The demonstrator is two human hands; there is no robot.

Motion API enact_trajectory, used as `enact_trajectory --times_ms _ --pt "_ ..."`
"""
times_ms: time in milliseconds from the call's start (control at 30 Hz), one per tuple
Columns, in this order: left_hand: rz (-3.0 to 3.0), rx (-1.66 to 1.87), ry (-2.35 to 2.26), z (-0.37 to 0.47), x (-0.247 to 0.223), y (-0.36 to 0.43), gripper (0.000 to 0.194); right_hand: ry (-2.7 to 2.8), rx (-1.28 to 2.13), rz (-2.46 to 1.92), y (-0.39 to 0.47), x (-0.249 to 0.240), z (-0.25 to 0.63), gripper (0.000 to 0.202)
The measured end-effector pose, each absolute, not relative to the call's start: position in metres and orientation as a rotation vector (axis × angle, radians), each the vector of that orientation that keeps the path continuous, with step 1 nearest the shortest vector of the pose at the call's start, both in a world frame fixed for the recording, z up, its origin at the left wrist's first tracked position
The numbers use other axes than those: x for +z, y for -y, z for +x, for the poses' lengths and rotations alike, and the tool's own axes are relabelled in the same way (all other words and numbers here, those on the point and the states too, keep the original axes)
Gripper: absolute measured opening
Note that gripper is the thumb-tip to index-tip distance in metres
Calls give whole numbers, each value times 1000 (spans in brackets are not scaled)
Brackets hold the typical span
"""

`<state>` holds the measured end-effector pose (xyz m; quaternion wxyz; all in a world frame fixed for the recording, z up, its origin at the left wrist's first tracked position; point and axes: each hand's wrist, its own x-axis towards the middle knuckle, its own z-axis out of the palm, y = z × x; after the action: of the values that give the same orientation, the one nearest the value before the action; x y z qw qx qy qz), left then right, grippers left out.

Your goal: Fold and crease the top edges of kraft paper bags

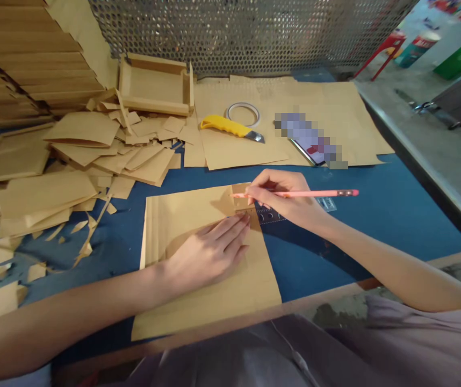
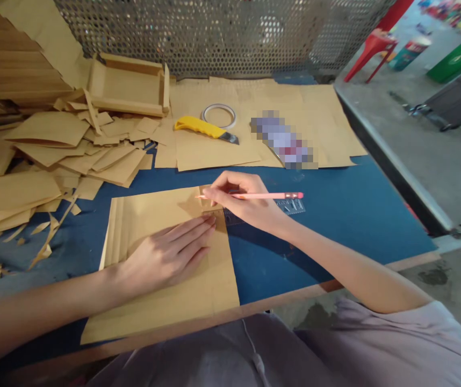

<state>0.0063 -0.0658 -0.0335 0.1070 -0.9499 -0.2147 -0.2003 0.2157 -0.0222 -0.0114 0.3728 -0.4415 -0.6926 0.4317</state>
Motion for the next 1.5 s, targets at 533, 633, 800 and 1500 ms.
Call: enact_trajectory --times_ms 533,633,800,1500 --pt "-2799 -594 656 8 -28 65 30 1522 1153 -1219 22 -28 216 50" --pt "-2809 -585 648 7 -28 65 29 1528 1144 -1232 23 -27 215 50" --pt "-2824 -573 631 7 -28 65 29 1550 1137 -1236 23 -26 215 50" --pt "-2844 -592 646 6 -29 65 25 1560 1139 -1248 23 -26 214 50"
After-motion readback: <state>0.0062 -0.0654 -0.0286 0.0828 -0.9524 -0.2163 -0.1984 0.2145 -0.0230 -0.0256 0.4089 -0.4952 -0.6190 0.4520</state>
